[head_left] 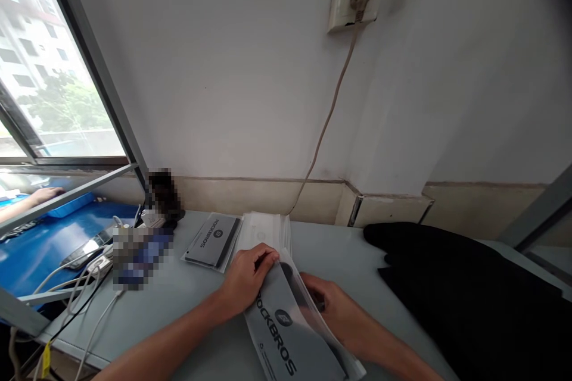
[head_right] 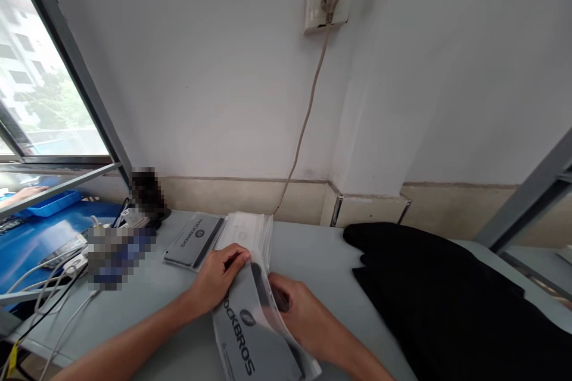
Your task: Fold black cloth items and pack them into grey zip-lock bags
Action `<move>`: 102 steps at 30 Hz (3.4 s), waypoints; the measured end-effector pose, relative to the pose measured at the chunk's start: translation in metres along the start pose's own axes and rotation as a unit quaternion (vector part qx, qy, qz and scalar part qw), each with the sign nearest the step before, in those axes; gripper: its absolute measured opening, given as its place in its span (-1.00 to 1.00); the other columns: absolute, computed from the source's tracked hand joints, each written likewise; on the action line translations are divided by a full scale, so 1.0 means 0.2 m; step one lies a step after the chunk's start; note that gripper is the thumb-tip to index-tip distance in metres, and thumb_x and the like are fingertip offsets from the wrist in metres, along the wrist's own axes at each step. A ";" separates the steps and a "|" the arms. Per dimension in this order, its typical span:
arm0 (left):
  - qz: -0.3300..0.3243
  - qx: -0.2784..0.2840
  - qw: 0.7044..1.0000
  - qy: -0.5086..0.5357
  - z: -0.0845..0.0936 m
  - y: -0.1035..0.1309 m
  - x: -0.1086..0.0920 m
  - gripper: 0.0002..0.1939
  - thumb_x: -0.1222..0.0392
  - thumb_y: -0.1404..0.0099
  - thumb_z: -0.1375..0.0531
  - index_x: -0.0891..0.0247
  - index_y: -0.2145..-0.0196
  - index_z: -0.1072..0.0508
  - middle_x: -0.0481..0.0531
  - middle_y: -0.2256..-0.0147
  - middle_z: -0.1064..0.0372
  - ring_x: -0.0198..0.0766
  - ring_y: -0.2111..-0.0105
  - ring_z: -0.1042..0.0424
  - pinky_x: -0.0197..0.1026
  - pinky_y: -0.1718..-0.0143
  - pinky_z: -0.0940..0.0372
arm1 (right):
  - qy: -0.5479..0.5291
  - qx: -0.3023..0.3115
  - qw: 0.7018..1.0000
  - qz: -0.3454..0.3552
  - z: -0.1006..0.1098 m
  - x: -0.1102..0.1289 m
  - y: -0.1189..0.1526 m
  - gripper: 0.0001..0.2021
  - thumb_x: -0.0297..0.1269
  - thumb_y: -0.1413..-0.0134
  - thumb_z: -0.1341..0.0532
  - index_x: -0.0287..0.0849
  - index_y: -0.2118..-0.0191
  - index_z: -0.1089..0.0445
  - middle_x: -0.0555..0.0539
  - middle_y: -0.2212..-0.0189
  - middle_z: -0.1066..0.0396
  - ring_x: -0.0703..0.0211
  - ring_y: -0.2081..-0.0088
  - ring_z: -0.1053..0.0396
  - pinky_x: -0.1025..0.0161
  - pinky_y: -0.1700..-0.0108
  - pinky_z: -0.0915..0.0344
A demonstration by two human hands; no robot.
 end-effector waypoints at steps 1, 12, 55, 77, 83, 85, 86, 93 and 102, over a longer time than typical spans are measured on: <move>-0.001 -0.006 1.000 -0.001 -0.01 0.01 -0.01 -0.67 -0.01 -0.54 -0.07 0.20 0.24 -0.53 -0.07 0.34 -0.52 -0.27 0.37 -0.42 -0.27 0.32 -0.20 | -0.023 0.027 0.999 -0.005 -0.01 0.01 0.01 -0.74 -0.05 -0.11 -0.38 -0.14 0.21 -0.55 -0.03 0.34 -0.51 0.03 0.26 -0.43 0.22 0.22 -0.40; 0.005 -0.212 0.971 0.112 0.02 0.01 0.00 -0.49 -0.16 -0.50 -0.13 0.11 -0.25 -0.18 0.12 -0.04 -0.39 -0.16 0.01 -0.41 -0.22 0.14 -0.32 | -0.127 -0.042 0.990 0.054 0.00 0.01 0.01 -0.65 0.00 -0.22 -0.32 -0.05 -0.03 -0.50 -0.09 0.11 -0.55 -0.06 0.15 -0.49 0.14 0.12 -0.46; 0.043 0.036 0.904 -0.424 -0.02 -0.25 0.36 -0.50 -0.05 -0.55 0.05 0.20 -0.32 -0.24 0.30 -0.36 -0.13 0.31 -0.36 -0.06 0.33 -0.19 -0.20 | -0.099 -0.328 0.939 0.012 0.24 -0.04 0.03 -0.75 -0.05 -0.20 -0.21 0.01 0.06 -0.28 0.01 0.26 -0.43 0.05 0.27 -0.44 0.20 0.27 -0.43; 0.009 0.043 0.903 -0.426 -0.12 -0.15 0.50 -0.27 -0.17 -0.58 0.17 0.43 -0.45 -0.06 0.41 -0.47 0.20 0.23 -0.47 0.23 0.28 -0.42 0.12 | 0.329 -0.013 0.937 0.118 0.00 0.00 0.06 -0.93 -0.29 -0.34 -0.23 -0.02 0.15 -0.48 -0.04 0.15 -0.49 -0.01 0.08 -0.43 0.08 -0.01 -0.37; 0.026 0.046 0.911 -0.409 -0.12 -0.15 0.49 -0.26 -0.20 -0.57 0.17 0.39 -0.46 -0.05 0.35 -0.48 0.22 0.19 -0.48 0.24 0.25 -0.43 0.16 | 0.072 0.016 0.997 0.011 0.13 0.03 0.04 -0.66 0.08 -0.29 -0.23 -0.09 0.29 -0.50 0.01 0.40 -0.47 0.11 0.36 -0.43 0.24 0.30 -0.33; 0.023 0.047 0.912 -0.407 -0.12 -0.15 0.49 -0.25 -0.20 -0.57 0.17 0.42 -0.46 -0.05 0.37 -0.48 0.21 0.18 -0.48 0.24 0.24 -0.44 0.17 | 0.131 -0.095 0.987 0.011 0.20 -0.02 0.01 -0.62 0.14 -0.28 -0.19 -0.09 0.26 -0.49 -0.03 0.38 -0.46 0.07 0.38 -0.41 0.21 0.35 -0.29; 0.021 0.046 0.913 -0.406 -0.12 -0.15 0.49 -0.25 -0.19 -0.57 0.17 0.42 -0.45 -0.06 0.37 -0.47 0.21 0.18 -0.48 0.24 0.24 -0.44 0.16 | 0.189 -0.172 0.966 0.029 0.24 -0.04 0.01 -0.63 0.13 -0.28 -0.18 -0.08 0.23 -0.49 -0.08 0.31 -0.47 0.03 0.33 -0.42 0.17 0.32 -0.30; 0.024 0.036 0.918 -0.395 -0.11 -0.14 0.48 -0.28 -0.20 -0.56 0.13 0.37 -0.44 -0.10 0.34 -0.47 0.17 0.17 -0.48 0.21 0.24 -0.43 0.14 | 0.224 -0.053 0.973 0.017 0.20 0.02 0.07 -0.72 0.03 -0.35 -0.16 0.00 0.24 -0.48 0.00 0.42 -0.44 0.06 0.38 -0.39 0.20 0.35 -0.28; 0.022 0.037 0.915 -0.401 -0.11 -0.14 0.45 -0.30 -0.18 -0.57 0.14 0.34 -0.43 -0.12 0.30 -0.47 0.14 0.15 -0.48 0.18 0.21 -0.44 0.15 | 0.367 0.052 0.926 0.065 0.00 0.01 0.12 -0.95 -0.31 -0.24 -0.29 0.00 0.21 -0.43 -0.04 0.15 -0.47 -0.14 0.03 -0.43 -0.28 -0.20 -0.26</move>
Point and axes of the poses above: each hand's wrist, its own y-axis away from the middle knuckle, its own z-axis out of the back of the hand, x = y × z, the point moved 2 cm from there along -y, towards the middle knuckle
